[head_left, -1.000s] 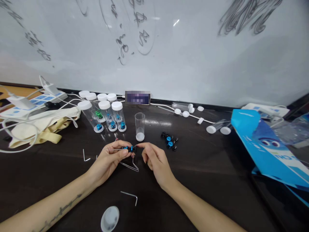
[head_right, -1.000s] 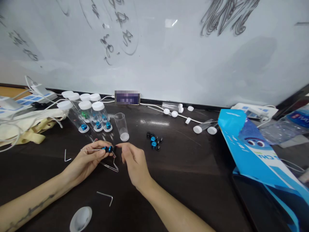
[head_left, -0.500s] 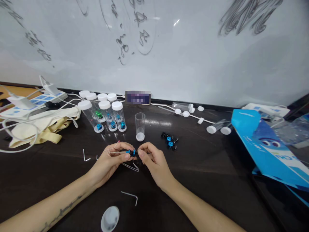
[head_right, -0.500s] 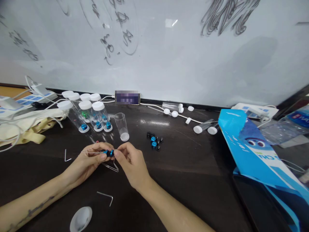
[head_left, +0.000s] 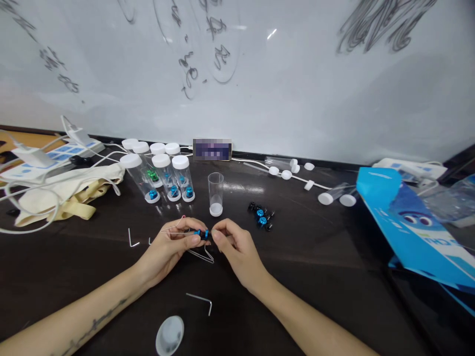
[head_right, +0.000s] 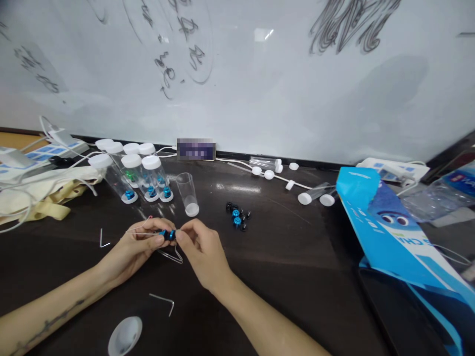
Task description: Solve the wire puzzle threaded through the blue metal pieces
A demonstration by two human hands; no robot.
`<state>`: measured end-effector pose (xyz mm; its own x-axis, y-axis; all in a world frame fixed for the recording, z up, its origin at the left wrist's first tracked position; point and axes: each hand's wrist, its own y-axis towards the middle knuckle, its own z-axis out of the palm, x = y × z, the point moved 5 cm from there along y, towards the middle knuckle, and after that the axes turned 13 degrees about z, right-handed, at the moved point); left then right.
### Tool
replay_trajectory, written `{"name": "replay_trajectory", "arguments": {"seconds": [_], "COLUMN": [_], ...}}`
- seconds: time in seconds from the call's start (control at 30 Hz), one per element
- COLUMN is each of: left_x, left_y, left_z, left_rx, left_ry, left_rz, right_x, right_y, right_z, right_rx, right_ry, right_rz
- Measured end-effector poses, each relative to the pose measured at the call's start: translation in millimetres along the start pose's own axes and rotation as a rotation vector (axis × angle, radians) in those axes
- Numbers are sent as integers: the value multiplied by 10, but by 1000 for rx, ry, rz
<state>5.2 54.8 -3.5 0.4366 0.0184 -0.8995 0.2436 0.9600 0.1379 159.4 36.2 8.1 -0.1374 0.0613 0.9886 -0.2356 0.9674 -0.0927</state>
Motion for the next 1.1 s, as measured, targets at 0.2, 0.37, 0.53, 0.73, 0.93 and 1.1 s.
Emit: {"name": "replay_trajectory", "arguments": {"seconds": [0.2, 0.37, 0.53, 0.73, 0.93, 1.1], "left_x": [12, 15, 18, 22, 23, 31], "left_y": [12, 13, 15, 14, 16, 20], "left_z": [-40, -64, -61, -64, -65, -76], "left_rx": [-40, -50, -58, -66, -49, -65], "left_ry": [-8, -2, -11, -15, -11, -17], "left_rz": [1, 2, 6, -4, 4, -2], "right_x": [37, 32, 24, 28, 39, 21], "right_y": [-11, -7, -10, -7, -10, -6], "right_z": [-34, -30, -30, -28, -34, -31], "right_rx": [-56, -45, -42, -33, -46, -33], "right_ry": [5, 45, 45, 55, 57, 61], "right_rz": [-21, -7, 4, 9, -1, 10]}}
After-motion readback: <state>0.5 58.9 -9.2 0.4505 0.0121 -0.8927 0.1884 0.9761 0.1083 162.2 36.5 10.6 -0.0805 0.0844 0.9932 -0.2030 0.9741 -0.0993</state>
